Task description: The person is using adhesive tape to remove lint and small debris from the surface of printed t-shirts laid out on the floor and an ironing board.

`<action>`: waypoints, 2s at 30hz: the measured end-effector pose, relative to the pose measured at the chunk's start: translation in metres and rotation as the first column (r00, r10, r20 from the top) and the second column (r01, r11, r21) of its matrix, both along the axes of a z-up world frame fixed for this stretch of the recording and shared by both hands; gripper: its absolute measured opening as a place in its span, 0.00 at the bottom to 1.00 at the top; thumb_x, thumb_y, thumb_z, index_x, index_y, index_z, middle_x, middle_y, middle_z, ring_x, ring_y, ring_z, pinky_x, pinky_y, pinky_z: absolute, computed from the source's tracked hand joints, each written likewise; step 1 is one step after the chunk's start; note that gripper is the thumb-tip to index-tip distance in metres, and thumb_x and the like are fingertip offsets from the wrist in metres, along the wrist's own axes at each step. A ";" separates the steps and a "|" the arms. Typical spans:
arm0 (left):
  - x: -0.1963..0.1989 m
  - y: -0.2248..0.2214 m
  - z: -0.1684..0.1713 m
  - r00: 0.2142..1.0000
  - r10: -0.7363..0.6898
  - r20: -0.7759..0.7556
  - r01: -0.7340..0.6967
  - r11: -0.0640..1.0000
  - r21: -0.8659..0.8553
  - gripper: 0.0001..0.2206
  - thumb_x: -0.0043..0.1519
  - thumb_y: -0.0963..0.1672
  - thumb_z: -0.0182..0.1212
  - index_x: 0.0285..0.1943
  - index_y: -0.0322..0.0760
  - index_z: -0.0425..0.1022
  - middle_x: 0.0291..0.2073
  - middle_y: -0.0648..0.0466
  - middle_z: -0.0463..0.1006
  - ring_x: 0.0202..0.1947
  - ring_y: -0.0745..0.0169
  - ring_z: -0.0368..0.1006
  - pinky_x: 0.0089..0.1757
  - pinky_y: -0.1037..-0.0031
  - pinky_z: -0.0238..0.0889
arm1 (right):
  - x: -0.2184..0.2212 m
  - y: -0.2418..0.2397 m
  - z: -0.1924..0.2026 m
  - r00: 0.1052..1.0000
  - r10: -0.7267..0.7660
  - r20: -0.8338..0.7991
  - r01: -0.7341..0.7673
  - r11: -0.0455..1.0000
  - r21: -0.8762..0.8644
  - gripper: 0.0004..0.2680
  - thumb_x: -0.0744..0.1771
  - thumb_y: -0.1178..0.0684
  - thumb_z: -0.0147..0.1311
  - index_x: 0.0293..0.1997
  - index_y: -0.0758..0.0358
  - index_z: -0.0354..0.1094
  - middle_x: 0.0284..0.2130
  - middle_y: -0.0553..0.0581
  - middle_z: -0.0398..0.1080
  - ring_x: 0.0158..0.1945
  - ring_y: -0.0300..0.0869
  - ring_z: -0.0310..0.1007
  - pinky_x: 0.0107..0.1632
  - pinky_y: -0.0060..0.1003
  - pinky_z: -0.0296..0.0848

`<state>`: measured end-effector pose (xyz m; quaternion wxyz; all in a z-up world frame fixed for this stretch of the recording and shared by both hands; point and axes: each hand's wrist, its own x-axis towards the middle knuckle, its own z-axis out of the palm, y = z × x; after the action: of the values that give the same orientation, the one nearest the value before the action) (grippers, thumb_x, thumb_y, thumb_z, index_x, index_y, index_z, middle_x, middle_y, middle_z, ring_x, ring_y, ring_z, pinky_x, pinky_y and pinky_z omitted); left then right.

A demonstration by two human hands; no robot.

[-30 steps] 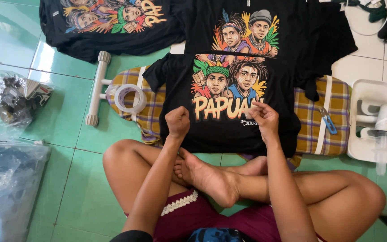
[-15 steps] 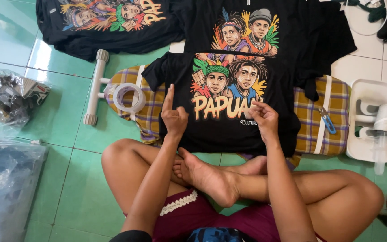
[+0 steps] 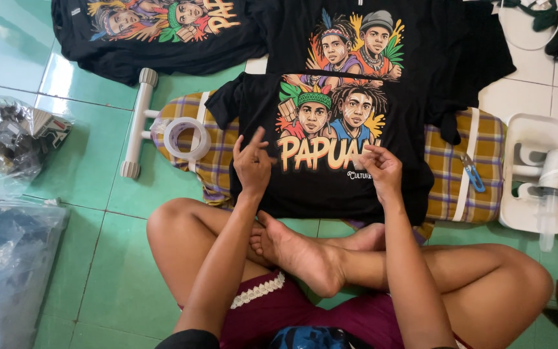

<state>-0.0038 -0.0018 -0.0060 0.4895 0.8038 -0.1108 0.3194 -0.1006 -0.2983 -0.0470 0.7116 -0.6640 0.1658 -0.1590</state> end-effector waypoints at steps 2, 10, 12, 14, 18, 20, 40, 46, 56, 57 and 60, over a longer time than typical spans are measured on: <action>0.004 0.002 -0.013 1.000 -0.022 -0.012 0.022 1.000 0.012 0.14 0.52 0.32 0.56 0.34 0.40 0.85 0.20 0.61 0.84 0.35 0.64 0.83 0.64 0.63 0.58 | 0.001 -0.001 -0.001 1.000 -0.005 0.008 0.005 1.000 -0.005 0.14 0.63 0.63 0.66 0.53 0.65 0.73 0.31 0.52 0.73 0.30 0.28 0.71 0.37 0.22 0.74; 0.003 0.002 -0.009 0.997 0.032 -0.077 -0.033 0.999 -0.007 0.16 0.51 0.33 0.51 0.16 0.46 0.72 0.13 0.63 0.79 0.28 0.69 0.82 0.58 0.71 0.65 | 0.001 0.003 0.006 1.000 -0.017 0.000 0.017 1.000 0.014 0.13 0.63 0.64 0.66 0.52 0.64 0.74 0.31 0.52 0.73 0.30 0.28 0.72 0.37 0.21 0.74; 0.004 0.002 -0.012 0.996 -0.001 -0.093 -0.001 1.000 -0.021 0.16 0.51 0.33 0.51 0.16 0.48 0.71 0.09 0.65 0.75 0.27 0.72 0.82 0.59 0.72 0.63 | 0.000 0.003 0.005 1.000 -0.014 -0.003 0.014 1.000 0.013 0.13 0.63 0.64 0.66 0.52 0.64 0.74 0.31 0.52 0.73 0.30 0.28 0.72 0.38 0.22 0.75; 0.003 0.003 -0.014 0.994 -0.031 -0.109 0.027 0.999 -0.035 0.16 0.51 0.34 0.52 0.16 0.50 0.71 0.04 0.66 0.70 0.27 0.75 0.82 0.60 0.74 0.62 | 0.001 0.001 0.002 1.000 -0.009 -0.006 0.009 1.000 0.013 0.13 0.63 0.63 0.66 0.52 0.64 0.74 0.31 0.52 0.73 0.31 0.28 0.72 0.38 0.22 0.75; -0.002 -0.002 0.005 0.980 -0.135 -0.144 0.148 0.986 0.082 0.08 0.54 0.37 0.61 0.32 0.47 0.75 0.29 0.61 0.76 0.39 0.62 0.78 0.62 0.62 0.56 | 0.001 0.002 0.005 1.000 -0.004 -0.005 0.004 1.000 0.007 0.13 0.63 0.63 0.66 0.52 0.65 0.73 0.31 0.52 0.73 0.30 0.28 0.71 0.37 0.22 0.75; -0.003 -0.005 0.007 0.963 -0.197 -0.184 0.220 0.969 0.114 0.07 0.56 0.39 0.65 0.41 0.43 0.75 0.50 0.53 0.81 0.52 0.51 0.77 0.62 0.51 0.54 | 0.001 0.004 0.009 1.000 -0.016 -0.009 0.016 1.000 0.012 0.13 0.63 0.63 0.66 0.51 0.65 0.74 0.31 0.51 0.73 0.30 0.27 0.71 0.37 0.22 0.74; -0.005 -0.008 -0.002 0.768 -0.124 -0.629 0.485 0.753 0.444 0.42 0.54 0.56 0.72 0.77 0.51 0.56 0.77 0.39 0.45 0.77 0.34 0.37 0.69 0.41 0.26 | -0.003 0.008 0.008 0.998 -0.047 -0.035 0.045 0.997 -0.057 0.08 0.61 0.60 0.71 0.40 0.63 0.77 0.29 0.48 0.72 0.32 0.27 0.69 0.36 0.22 0.74; -0.004 -0.007 -0.002 0.746 -0.127 -0.653 0.503 0.751 0.428 0.42 0.54 0.57 0.70 0.78 0.52 0.55 0.78 0.40 0.44 0.78 0.34 0.35 0.69 0.42 0.24 | -0.002 0.013 0.012 0.998 -0.042 -0.044 0.041 0.999 -0.036 0.10 0.60 0.61 0.71 0.42 0.62 0.76 0.28 0.46 0.69 0.33 0.26 0.67 0.38 0.21 0.73; -0.005 -0.009 0.006 0.738 -0.109 -0.666 0.510 0.737 0.444 0.43 0.54 0.57 0.70 0.78 0.52 0.54 0.78 0.41 0.43 0.78 0.35 0.36 0.69 0.42 0.25 | -0.001 0.005 0.013 0.998 -0.033 -0.053 0.035 0.999 0.019 0.14 0.60 0.63 0.71 0.47 0.63 0.75 0.30 0.51 0.73 0.29 0.28 0.70 0.32 0.22 0.74; -0.005 -0.009 0.012 0.723 -0.090 -0.685 0.517 0.728 0.451 0.46 0.51 0.61 0.68 0.78 0.50 0.54 0.78 0.40 0.43 0.78 0.37 0.36 0.69 0.42 0.25 | -0.001 0.002 0.012 0.999 -0.007 -0.049 0.010 0.999 0.049 0.14 0.60 0.64 0.69 0.48 0.64 0.74 0.31 0.51 0.72 0.29 0.30 0.70 0.31 0.23 0.74; -0.004 -0.010 0.017 0.714 -0.043 -0.699 0.519 0.703 0.487 0.53 0.46 0.66 0.66 0.79 0.48 0.50 0.79 0.40 0.41 0.79 0.39 0.35 0.69 0.41 0.24 | 0.002 -0.010 0.018 0.999 0.005 -0.035 -0.002 0.996 0.092 0.16 0.61 0.65 0.66 0.53 0.64 0.72 0.32 0.53 0.73 0.28 0.32 0.72 0.29 0.22 0.73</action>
<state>-0.0080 -0.0118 0.0106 0.2292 0.9508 -0.1711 -0.1190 -0.0991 -0.3080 -0.0289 0.7387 -0.6334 0.1845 -0.1381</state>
